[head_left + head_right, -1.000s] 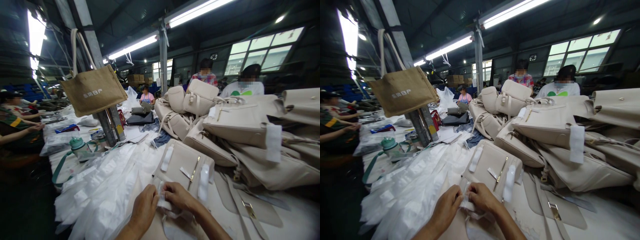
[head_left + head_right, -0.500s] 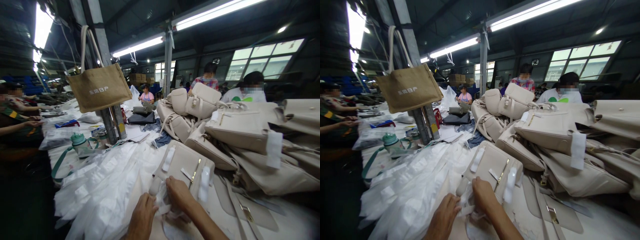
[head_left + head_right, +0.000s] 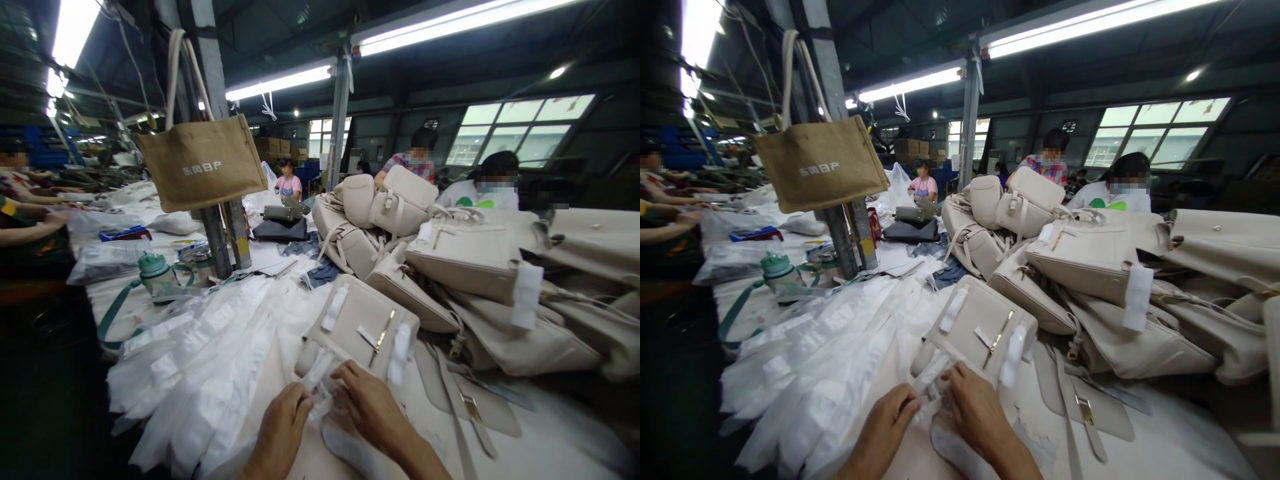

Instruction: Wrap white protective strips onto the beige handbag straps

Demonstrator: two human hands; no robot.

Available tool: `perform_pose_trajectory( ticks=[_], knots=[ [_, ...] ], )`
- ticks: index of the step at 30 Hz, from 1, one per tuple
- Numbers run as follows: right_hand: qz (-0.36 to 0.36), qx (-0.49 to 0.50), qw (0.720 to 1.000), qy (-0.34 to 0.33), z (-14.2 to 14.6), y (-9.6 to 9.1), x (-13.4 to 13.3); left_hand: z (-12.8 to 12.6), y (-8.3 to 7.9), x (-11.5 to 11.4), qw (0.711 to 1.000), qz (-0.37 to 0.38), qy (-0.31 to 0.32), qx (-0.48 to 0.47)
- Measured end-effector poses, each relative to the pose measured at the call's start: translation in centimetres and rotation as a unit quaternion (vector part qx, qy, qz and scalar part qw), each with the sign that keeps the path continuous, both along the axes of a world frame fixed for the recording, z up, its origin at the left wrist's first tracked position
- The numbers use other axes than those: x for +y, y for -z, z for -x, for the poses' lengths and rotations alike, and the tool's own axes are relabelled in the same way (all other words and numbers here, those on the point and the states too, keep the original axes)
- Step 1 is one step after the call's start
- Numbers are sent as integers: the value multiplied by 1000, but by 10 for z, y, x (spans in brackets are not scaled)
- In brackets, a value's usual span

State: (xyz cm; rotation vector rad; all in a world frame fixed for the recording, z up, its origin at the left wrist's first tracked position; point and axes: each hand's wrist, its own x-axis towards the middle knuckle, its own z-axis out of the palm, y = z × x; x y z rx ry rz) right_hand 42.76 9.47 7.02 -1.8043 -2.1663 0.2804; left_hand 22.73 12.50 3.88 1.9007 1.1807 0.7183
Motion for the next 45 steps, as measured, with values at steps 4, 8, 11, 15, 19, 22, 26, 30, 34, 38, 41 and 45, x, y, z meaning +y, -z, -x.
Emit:
perform_pose_trajectory(
  ticks=[4,8,11,15,19,22,26,30,34,38,41,45],
  knots=[
    [7,75,997,-4,-3,10,-18,-5,-5,-6,999,-36,1,35],
    [-4,74,997,23,-3,18,-10,-23,-15,-8,986,-102,18,132],
    [-10,89,996,15,-5,20,-6,-44,-18,-7,971,-138,39,194],
    [16,201,979,29,-15,28,-11,-63,-14,-3,967,-141,45,206],
    [30,297,953,55,-19,38,-15,-64,-9,-1,972,-140,32,188],
    [26,270,958,89,-13,41,-14,-63,-8,-1,975,-133,24,174],
    [15,201,975,97,-9,37,-10,-54,-9,-5,982,-127,50,131],
    [-6,-7,994,105,-15,29,-2,-15,1,-16,983,-143,89,77],
    [-10,-93,989,115,-19,29,12,49,20,-23,978,-143,35,145],
    [-1,-134,982,136,-16,38,23,99,34,-23,966,-46,27,252],
    [2,-133,981,144,-16,43,28,111,31,-25,955,9,38,295],
    [-10,-99,981,165,-19,34,16,104,8,-29,972,89,53,209]
  ],
)
